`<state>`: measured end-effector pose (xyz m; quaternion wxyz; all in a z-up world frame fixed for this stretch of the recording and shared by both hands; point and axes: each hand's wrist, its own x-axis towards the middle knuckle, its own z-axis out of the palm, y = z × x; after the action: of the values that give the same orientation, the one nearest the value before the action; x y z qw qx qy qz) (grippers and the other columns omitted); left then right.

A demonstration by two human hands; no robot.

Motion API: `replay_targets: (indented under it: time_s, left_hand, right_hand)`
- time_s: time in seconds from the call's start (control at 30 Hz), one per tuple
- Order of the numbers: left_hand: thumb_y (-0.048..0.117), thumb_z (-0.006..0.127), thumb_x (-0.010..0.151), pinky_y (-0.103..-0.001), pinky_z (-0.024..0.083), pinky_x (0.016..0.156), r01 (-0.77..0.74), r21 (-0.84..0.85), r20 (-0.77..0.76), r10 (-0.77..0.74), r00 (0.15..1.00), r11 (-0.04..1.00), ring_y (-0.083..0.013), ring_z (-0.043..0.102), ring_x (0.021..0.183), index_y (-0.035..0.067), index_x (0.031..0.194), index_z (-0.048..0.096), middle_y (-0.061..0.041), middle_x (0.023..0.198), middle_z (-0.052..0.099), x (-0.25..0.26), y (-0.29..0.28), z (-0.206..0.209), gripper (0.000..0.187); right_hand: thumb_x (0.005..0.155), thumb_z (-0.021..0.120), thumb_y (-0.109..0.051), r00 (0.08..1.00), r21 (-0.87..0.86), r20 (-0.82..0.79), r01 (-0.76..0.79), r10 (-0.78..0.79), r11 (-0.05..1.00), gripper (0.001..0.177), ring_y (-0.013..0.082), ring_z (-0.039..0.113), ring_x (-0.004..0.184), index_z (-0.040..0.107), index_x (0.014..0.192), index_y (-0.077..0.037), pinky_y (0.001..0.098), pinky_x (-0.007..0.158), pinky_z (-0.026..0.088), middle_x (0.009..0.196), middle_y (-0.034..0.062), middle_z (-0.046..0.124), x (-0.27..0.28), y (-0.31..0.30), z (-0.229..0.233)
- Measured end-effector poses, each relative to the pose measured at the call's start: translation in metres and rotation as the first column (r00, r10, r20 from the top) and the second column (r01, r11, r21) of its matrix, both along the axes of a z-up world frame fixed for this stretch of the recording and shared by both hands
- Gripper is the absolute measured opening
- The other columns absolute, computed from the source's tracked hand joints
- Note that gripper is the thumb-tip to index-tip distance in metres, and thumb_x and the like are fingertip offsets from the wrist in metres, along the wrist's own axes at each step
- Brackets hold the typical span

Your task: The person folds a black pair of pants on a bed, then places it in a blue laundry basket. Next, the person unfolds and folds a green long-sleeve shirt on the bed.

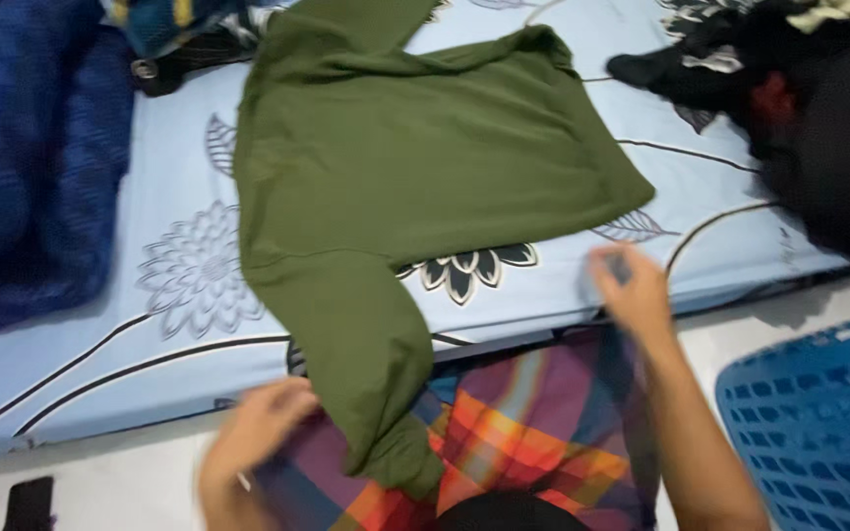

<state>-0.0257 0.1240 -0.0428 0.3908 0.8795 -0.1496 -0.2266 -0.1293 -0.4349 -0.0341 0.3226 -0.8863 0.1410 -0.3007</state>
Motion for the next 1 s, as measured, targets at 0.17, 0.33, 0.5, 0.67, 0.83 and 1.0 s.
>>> replay_targets:
  time_s: [0.17, 0.33, 0.5, 0.67, 0.83, 1.0]
  left_hand:
    - [0.034, 0.063, 0.103, -0.034, 0.052, 0.08, -0.417, -0.134, 0.409, 0.433, 0.803, 0.899, -0.021, 0.069, 0.086, -0.002, 0.107, 0.072, -0.011, 0.093, 0.074, 0.09, 0.033, 0.035, 0.037]
    - [0.052, 0.068, 0.102, -0.036, 0.047, 0.091, -0.586, -0.138, 0.358, 0.592, 0.722, 0.798, -0.0194, 0.069, 0.098, 0.004, 0.138, 0.059, -0.008, 0.096, 0.077, 0.189, -0.008, 0.019, 0.061]
    - [0.028, 0.079, 0.088, -0.047, 0.036, 0.102, -0.483, -0.092, 0.599, 0.436, 0.671, 0.871, -0.0263, 0.071, 0.1, 0.013, 0.149, 0.047, -0.01, 0.101, 0.08, 0.195, -0.048, -0.01, 0.071]
    - [0.009, 0.072, 0.097, -0.034, 0.054, 0.098, -0.158, -0.671, 0.428, 0.552, 0.716, 0.725, -0.0207, 0.069, 0.12, 0.01, 0.153, 0.044, -0.014, 0.134, 0.065, 0.182, -0.044, -0.012, 0.062]
    - [0.012, 0.085, 0.082, -0.039, 0.053, 0.079, -0.447, -0.276, 0.416, 0.525, 0.742, 0.851, -0.0303, 0.064, 0.088, 0.016, 0.157, 0.041, -0.021, 0.1, 0.067, 0.168, -0.035, 0.012, 0.087]
    - [0.025, 0.087, 0.079, -0.04, 0.053, 0.078, -0.382, -0.101, 0.386, 0.39, 0.836, 0.919, -0.0271, 0.067, 0.084, 0.015, 0.153, 0.044, -0.017, 0.093, 0.07, 0.149, -0.033, 0.026, 0.086]
  right_hand:
    - [0.101, 0.072, -0.029, 0.96, 0.135, 0.193, 0.177, -0.201, 0.975, 0.036, 0.0296, 0.07, 0.099, 0.06, 0.12, -0.002, 0.0389, 0.085, 0.055, 0.114, 0.0147, 0.07, 0.045, -0.117, -0.019]
    - [0.107, 0.069, -0.038, 0.905, 0.047, -0.123, 0.416, -0.408, 0.908, 0.038, 0.0327, 0.069, 0.095, 0.059, 0.125, -0.006, 0.0468, 0.085, 0.049, 0.099, 0.0153, 0.074, 0.103, -0.153, -0.034]
    - [0.093, 0.076, -0.019, 0.927, -0.208, 0.102, 0.374, -0.36, 0.904, 0.035, 0.0357, 0.069, 0.077, 0.063, 0.124, -0.011, 0.0553, 0.075, 0.046, 0.088, 0.0162, 0.073, 0.12, -0.137, -0.043]
    - [0.103, 0.07, -0.004, 0.916, -0.007, 0.219, 0.345, -0.335, 0.939, 0.027, 0.0345, 0.066, 0.071, 0.061, 0.127, -0.011, 0.0459, 0.068, 0.05, 0.081, 0.0151, 0.065, 0.097, -0.122, -0.029]
    - [0.102, 0.074, -0.007, 0.945, -0.217, 0.155, 0.318, -0.289, 0.923, 0.024, 0.0385, 0.065, 0.076, 0.065, 0.124, -0.009, 0.0473, 0.069, 0.05, 0.084, 0.0188, 0.066, 0.068, -0.111, -0.014]
    - [0.101, 0.076, -0.011, 0.956, -0.173, 0.069, 0.293, -0.285, 0.94, 0.021, 0.0375, 0.068, 0.078, 0.067, 0.12, -0.007, 0.047, 0.072, 0.052, 0.086, 0.0193, 0.067, 0.03, -0.127, -0.006]
